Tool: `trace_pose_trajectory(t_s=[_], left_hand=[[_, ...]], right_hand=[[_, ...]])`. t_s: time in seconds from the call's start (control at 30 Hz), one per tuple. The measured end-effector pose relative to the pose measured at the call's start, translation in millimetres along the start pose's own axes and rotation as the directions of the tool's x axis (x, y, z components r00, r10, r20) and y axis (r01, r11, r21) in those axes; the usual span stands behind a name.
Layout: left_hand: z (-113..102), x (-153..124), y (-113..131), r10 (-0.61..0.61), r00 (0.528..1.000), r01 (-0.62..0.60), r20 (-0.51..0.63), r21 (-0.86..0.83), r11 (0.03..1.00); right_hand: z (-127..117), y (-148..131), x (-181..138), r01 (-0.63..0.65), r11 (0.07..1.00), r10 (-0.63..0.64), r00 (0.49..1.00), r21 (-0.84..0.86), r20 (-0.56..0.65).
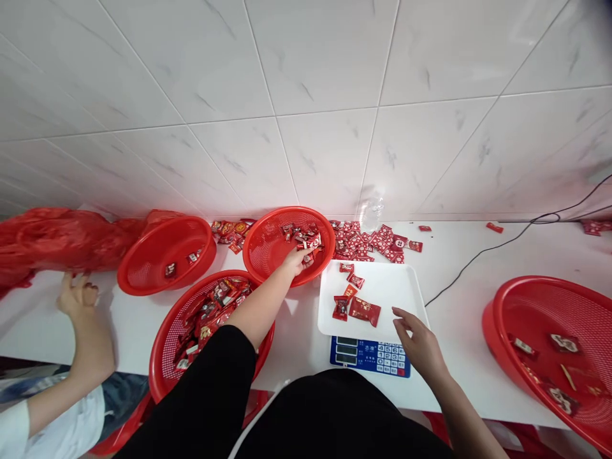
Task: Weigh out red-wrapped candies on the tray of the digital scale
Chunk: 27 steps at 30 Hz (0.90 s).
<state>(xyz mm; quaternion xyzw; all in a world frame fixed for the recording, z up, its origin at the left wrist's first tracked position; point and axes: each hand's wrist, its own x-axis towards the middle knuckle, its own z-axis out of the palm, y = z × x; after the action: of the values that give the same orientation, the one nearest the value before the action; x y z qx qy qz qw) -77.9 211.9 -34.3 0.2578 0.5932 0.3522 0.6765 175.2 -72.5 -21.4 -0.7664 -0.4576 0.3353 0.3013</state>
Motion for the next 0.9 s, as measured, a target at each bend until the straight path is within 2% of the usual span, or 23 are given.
trace_pose_trajectory(t_s=[0.1, 0.2, 0.27, 0.33, 0.37, 0.43, 0.5, 0.53, 0.57, 0.63, 0.8, 0.9], left_hand=[[-5, -34, 9, 0.069, 0.993, -0.061, 0.096, -0.087, 0.994], [2, -77, -3, 0.074, 0.963, -0.057, 0.259, -0.073, 0.996], [12, -109, -25, 0.03, 0.935, -0.038, 0.353, 0.016, 0.999], [25, -140, -53, -0.005, 0.892, -0.075, 0.452, 0.159, 0.984], [31, -154, -68, -0.02, 0.863, -0.124, 0.505, 0.25, 0.96], [42, -178, -93, 0.009, 0.786, -0.317, 0.618, 0.39, 0.865], [47, -195, -110, 0.073, 0.719, -0.506, 0.692, 0.447, 0.738], [48, -201, -115, 0.094, 0.7, -0.559, 0.708, 0.461, 0.689], [48, -205, -118, 0.096, 0.696, -0.578, 0.711, 0.477, 0.662], [47, -210, -122, 0.051, 0.72, -0.54, 0.692, 0.512, 0.669], [42, -214, -126, -0.034, 0.765, -0.399, 0.643, 0.514, 0.759], [42, -217, -129, -0.03, 0.761, -0.388, 0.648, 0.493, 0.779]], right_hand=[[1, -3, -2, -0.015, 0.998, 0.015, 1.0, 0.068, 0.004], [6, -14, -8, -0.048, 0.956, 0.042, 0.999, 0.288, 0.028], [11, -27, -13, -0.094, 0.828, 0.035, 0.993, 0.552, 0.116], [17, -40, -20, -0.201, 0.6, 0.004, 0.969, 0.774, 0.248], [21, -45, -23, -0.266, 0.488, -0.008, 0.951, 0.832, 0.309], [27, -49, -27, -0.374, 0.334, -0.005, 0.917, 0.865, 0.399], [30, -45, -30, -0.454, 0.265, 0.016, 0.884, 0.851, 0.467], [30, -41, -31, -0.485, 0.243, 0.024, 0.869, 0.84, 0.495], [30, -36, -33, -0.513, 0.225, 0.028, 0.853, 0.829, 0.52], [27, -25, -35, -0.54, 0.215, 0.027, 0.836, 0.813, 0.548], [25, -7, -45, -0.534, 0.298, 0.041, 0.835, 0.791, 0.549], [28, -1, -47, -0.577, 0.222, 0.056, 0.812, 0.786, 0.58]])
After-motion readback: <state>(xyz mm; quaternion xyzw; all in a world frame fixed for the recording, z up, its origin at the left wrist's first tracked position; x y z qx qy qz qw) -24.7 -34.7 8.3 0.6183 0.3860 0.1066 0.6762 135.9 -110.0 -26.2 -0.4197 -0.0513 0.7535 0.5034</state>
